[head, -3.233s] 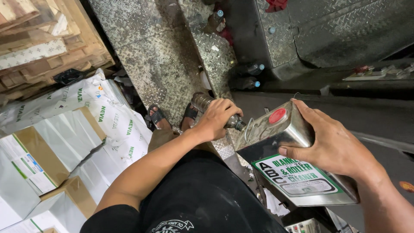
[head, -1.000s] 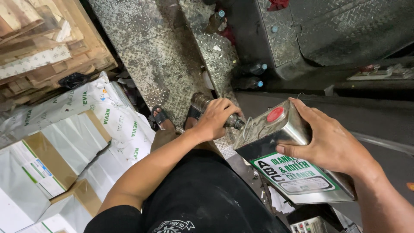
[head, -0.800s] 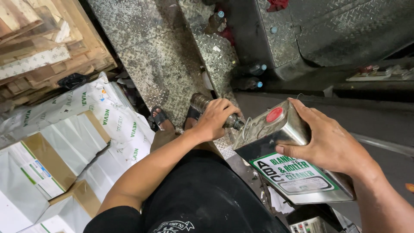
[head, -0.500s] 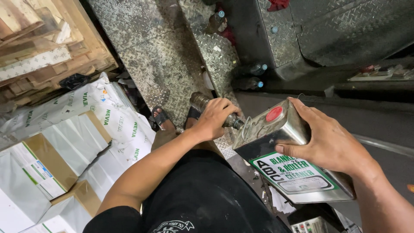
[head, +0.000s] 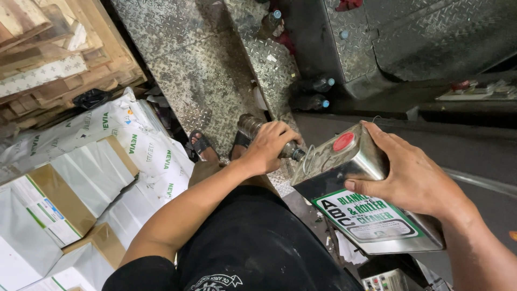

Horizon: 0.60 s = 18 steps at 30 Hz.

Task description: The person pours liquid from a metal can labeled 'ABC Blanket & Roller Cleaner' into a plastic bottle. After filling the bottle, they place the can on the floor and walk toward a machine with large rollers, carrying the can and a black cloth.

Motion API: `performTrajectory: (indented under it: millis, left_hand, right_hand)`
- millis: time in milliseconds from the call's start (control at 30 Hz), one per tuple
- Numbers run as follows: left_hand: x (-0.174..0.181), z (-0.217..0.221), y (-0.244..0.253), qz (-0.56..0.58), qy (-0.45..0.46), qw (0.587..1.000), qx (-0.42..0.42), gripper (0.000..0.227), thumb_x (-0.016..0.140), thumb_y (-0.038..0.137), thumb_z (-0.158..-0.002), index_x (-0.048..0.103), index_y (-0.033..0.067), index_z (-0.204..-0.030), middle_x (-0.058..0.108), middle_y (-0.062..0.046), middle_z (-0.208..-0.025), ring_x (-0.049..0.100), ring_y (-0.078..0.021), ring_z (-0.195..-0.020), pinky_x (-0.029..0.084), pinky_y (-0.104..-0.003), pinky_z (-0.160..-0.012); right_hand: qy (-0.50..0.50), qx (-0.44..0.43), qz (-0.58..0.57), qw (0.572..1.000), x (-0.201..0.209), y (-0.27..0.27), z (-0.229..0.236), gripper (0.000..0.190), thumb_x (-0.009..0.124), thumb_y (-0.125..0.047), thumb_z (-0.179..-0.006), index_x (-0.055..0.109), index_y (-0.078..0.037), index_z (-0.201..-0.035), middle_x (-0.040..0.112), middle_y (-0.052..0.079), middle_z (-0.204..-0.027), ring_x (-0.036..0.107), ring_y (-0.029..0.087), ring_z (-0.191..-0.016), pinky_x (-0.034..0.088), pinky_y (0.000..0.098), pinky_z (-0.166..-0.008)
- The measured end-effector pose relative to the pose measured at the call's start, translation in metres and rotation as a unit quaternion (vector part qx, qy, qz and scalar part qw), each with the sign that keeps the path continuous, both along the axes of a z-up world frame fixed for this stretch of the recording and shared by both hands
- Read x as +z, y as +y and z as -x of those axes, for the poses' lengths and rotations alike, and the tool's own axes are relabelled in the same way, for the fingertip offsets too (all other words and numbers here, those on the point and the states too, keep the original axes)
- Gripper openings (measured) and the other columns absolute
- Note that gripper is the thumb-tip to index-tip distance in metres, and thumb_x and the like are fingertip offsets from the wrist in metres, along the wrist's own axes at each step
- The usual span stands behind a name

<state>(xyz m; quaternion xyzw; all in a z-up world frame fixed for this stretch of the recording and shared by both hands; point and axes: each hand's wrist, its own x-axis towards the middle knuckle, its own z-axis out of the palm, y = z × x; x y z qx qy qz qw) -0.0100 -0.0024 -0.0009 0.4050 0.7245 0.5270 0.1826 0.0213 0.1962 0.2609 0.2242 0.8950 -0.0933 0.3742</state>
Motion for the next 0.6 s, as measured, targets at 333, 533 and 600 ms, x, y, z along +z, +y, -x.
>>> performTrajectory:
  millis: [333,533,600]
  left_hand:
    - [0.0083,0.0037,-0.0048,-0.029,-0.005,1.000,0.004,0.068,0.066,-0.012,-0.056,0.062,0.0095,-0.120,0.053,-0.008,-0.112,0.051,-0.0293,-0.115,0.038,-0.044,-0.105]
    - [0.0000,0.0005,-0.0010,-0.021,0.003,1.000,0.006,0.065,0.064,-0.013,-0.055,0.063,0.0133,-0.115,0.055,-0.005,-0.109,0.053,-0.0279,-0.115,0.038,-0.045,-0.109]
    - [0.0016,0.0015,-0.0029,-0.024,0.003,1.000,0.007,0.066,0.064,-0.011,-0.054,0.063,0.0125,-0.116,0.054,-0.006,-0.109,0.052,-0.0296,-0.114,0.038,-0.045,-0.107]
  right_hand:
    - [0.003,0.001,0.004,1.000,0.0003,-0.0013,0.0007,0.133,0.094,-0.054,-0.053,0.032,-0.013,-0.163,0.057,0.021,-0.140,0.062,0.035,-0.124,0.050,0.0451,-0.101]
    - [0.020,0.014,0.013,1.000,-0.0015,0.0006,-0.0012,0.130,0.093,-0.055,-0.053,0.033,-0.011,-0.160,0.058,0.021,-0.139,0.061,0.034,-0.125,0.049,0.0444,-0.101]
    - [0.020,0.013,0.014,1.000,-0.0004,-0.0010,-0.0003,0.129,0.093,-0.055,-0.054,0.033,-0.011,-0.159,0.058,0.021,-0.139,0.061,0.034,-0.124,0.049,0.0443,-0.101]
